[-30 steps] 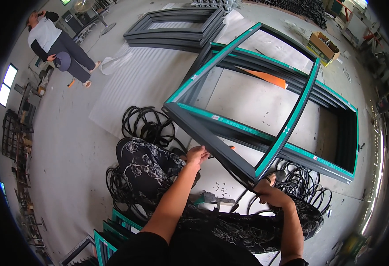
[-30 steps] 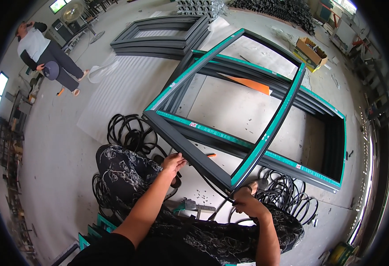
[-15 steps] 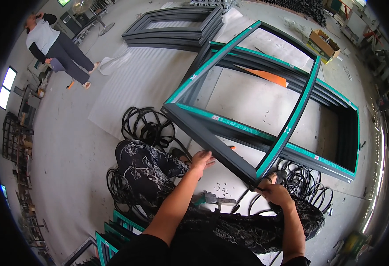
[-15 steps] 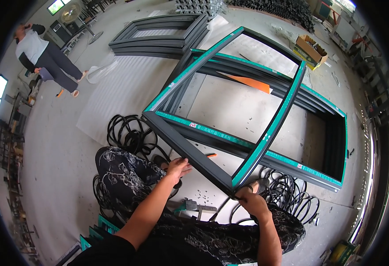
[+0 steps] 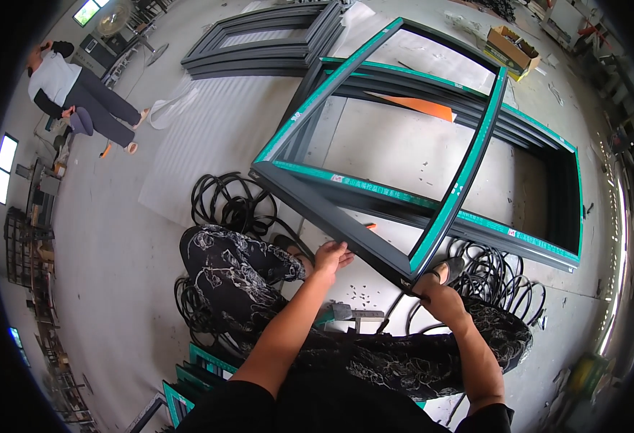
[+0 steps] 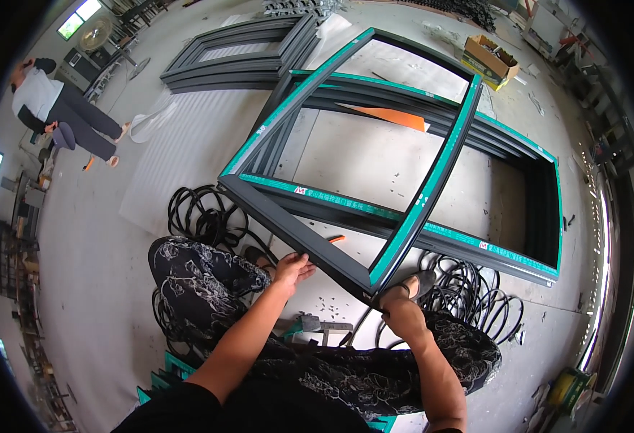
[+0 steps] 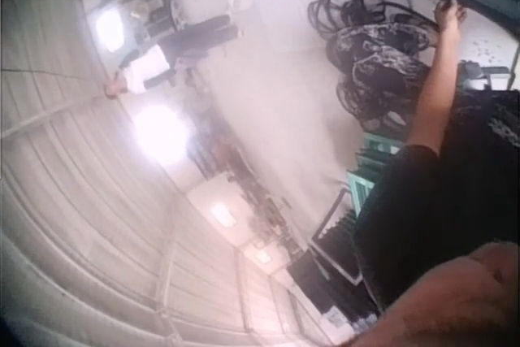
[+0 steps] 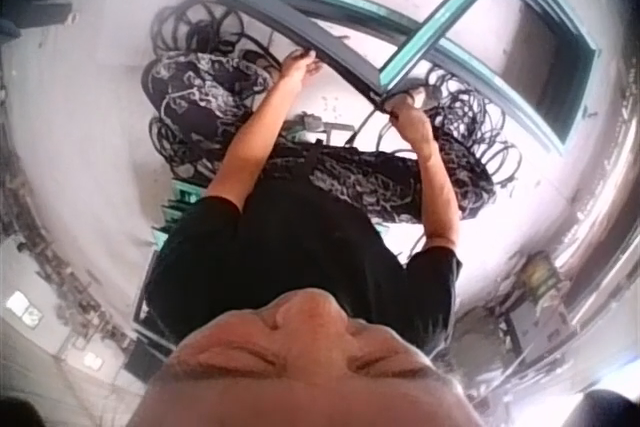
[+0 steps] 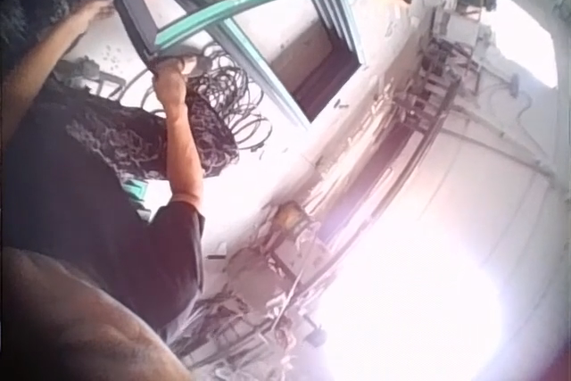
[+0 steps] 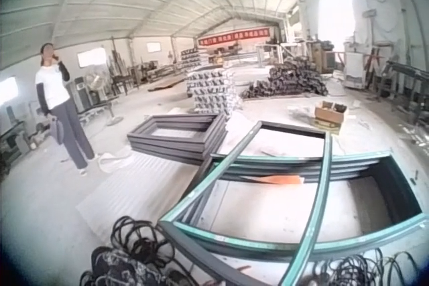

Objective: The person aligns a window frame, presses a rubber sealing strip into its groove by hand, cuts the strip with pliers, and presses the seal firmly into place.

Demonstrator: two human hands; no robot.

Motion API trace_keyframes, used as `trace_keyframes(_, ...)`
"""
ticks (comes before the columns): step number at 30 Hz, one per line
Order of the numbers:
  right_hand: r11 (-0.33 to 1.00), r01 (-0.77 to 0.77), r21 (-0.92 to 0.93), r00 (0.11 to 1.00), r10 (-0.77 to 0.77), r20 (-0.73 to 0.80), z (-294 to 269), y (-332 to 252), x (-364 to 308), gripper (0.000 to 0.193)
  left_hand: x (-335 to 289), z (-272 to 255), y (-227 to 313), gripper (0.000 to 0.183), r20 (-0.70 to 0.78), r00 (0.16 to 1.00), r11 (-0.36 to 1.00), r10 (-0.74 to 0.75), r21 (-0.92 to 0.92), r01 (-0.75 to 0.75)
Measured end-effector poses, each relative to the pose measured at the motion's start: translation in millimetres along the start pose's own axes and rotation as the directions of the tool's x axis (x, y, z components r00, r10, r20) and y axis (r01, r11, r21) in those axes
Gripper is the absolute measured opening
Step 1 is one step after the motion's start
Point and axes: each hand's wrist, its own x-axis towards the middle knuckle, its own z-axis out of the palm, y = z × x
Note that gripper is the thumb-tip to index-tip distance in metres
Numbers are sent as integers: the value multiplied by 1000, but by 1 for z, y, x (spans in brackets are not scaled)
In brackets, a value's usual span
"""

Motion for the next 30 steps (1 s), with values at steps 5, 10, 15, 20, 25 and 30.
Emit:
trace_keyframes(5,998,47,-45,971,-57,-231,-3,-17,-8,11,-7,5,-10,17,86,995,999,41,2,-42)
trace_keyframes(10,995,39,-89,943,-66,-327,-1,-19,-13,7,-8,17,-12,20,-53,996,997,73,6,-73)
trace_keyframes(15,990,8,-138,957,-47,-285,5,-15,-14,6,-15,22,-16,22,-28,998,997,50,-63,-52)
trace_keyframes(20,997,4,-76,957,-25,-288,12,-7,-11,6,-16,26,-19,23,-33,999,999,35,31,-34)
trace_keyframes(25,988,-46,-144,977,15,-212,13,-9,-8,8,-20,28,-33,19,51,998,998,44,33,-45)
trace_keyframes(30,990,-27,-139,974,-5,-224,15,-8,-9,9,-24,35,-38,17,11,998,998,55,22,-55)
